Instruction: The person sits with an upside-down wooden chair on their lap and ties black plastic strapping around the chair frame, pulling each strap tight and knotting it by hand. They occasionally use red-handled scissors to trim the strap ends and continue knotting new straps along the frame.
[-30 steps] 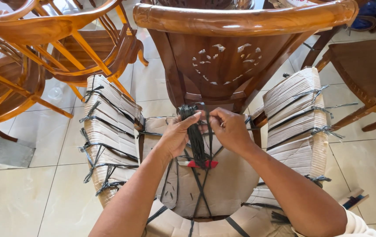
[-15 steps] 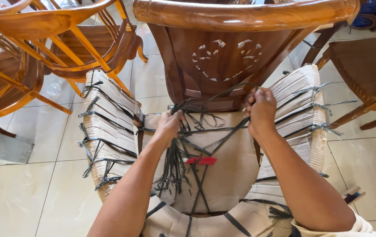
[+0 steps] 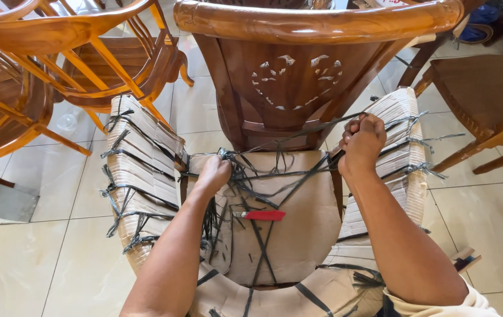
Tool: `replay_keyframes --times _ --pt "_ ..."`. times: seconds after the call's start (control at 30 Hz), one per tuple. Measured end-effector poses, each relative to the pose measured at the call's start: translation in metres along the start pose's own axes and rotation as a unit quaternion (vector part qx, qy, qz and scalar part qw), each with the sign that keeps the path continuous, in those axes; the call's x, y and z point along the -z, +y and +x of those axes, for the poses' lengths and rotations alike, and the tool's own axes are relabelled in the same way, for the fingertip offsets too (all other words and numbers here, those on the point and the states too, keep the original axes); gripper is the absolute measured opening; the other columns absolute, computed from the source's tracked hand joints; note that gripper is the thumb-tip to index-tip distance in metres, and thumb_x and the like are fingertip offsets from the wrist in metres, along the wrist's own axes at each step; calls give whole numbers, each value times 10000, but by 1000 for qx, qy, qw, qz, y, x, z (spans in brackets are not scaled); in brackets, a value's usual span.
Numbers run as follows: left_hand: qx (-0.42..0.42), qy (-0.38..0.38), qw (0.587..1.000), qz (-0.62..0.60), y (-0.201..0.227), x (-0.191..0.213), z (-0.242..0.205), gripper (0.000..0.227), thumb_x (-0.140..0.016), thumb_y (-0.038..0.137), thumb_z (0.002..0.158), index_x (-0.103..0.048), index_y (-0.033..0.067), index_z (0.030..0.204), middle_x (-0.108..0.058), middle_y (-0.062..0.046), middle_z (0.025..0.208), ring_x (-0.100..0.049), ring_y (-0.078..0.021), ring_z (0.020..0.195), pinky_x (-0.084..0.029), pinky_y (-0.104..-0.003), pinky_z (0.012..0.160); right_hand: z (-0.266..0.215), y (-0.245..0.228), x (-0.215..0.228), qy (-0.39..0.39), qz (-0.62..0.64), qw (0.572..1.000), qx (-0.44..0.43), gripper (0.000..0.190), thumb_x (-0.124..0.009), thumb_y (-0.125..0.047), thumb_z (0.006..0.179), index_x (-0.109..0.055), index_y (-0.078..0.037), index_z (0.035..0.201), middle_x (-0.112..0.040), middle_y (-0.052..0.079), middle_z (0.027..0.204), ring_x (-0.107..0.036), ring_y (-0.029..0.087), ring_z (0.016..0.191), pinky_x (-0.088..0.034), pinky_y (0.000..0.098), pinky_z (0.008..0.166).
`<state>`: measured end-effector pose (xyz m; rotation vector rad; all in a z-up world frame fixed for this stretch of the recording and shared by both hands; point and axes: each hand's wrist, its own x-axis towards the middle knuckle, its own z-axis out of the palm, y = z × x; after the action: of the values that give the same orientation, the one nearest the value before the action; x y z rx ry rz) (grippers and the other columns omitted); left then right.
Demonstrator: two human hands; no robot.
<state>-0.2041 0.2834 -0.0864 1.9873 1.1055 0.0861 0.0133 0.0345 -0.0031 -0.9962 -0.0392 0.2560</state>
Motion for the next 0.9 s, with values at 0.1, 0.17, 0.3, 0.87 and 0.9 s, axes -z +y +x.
replay_keyframes --times 0.1,0.17,0.3,0.87,0.9 --pt "23 -25 996 -87 -1 3 -1 279 -492 229 918 -531 -28 818 -521 -144 695 -484 -272 571 -410 -473 528 6 -2 3 19 14 1000 0 111 -458 -165 1058 -475 -140 951 -484 -9 737 -411 102 540 -266 254 448" --pt "27 -18 993 -117 -3 4 0 267 -495 245 912 -527 1 808 -503 -113 694 -478 -252 543 -414 -467 502 5 -4 3 15 13 1000 -1 127 -457 -176 1065 -474 -141 945 -479 -12 732 -405 98 538 -262 253 446" --pt "68 -18 990 -121 -15 2 19 254 -521 246 893 -565 0 846 -552 -119 753 -523 -234 522 -496 -449 468 1 -6 2 -42 -9 999 14 130 -453 -160 1066 -477 -133 941 -476 -9 742 -400 98 547 -261 261 447" --pt "33 -369 858 -356 57 -9 -44 796 -594 619 910 -623 -71 1306 -765 -220 1110 -734 -320 1039 -558 -460 968 -91 19 -32 -538 -339 770 -60 198 -543 -294 1037 -598 -118 964 -569 -22 736 -519 62 647 -431 231 564" --pt "-18 -354 834 -422 61 -10 -51 651 -719 445 915 -644 -80 1291 -749 -188 1115 -717 -296 1049 -586 -457 966 -101 20 -35 -604 -364 708 -49 209 -541 -257 1057 -602 -99 934 -578 -26 741 -550 61 670 -452 236 590"
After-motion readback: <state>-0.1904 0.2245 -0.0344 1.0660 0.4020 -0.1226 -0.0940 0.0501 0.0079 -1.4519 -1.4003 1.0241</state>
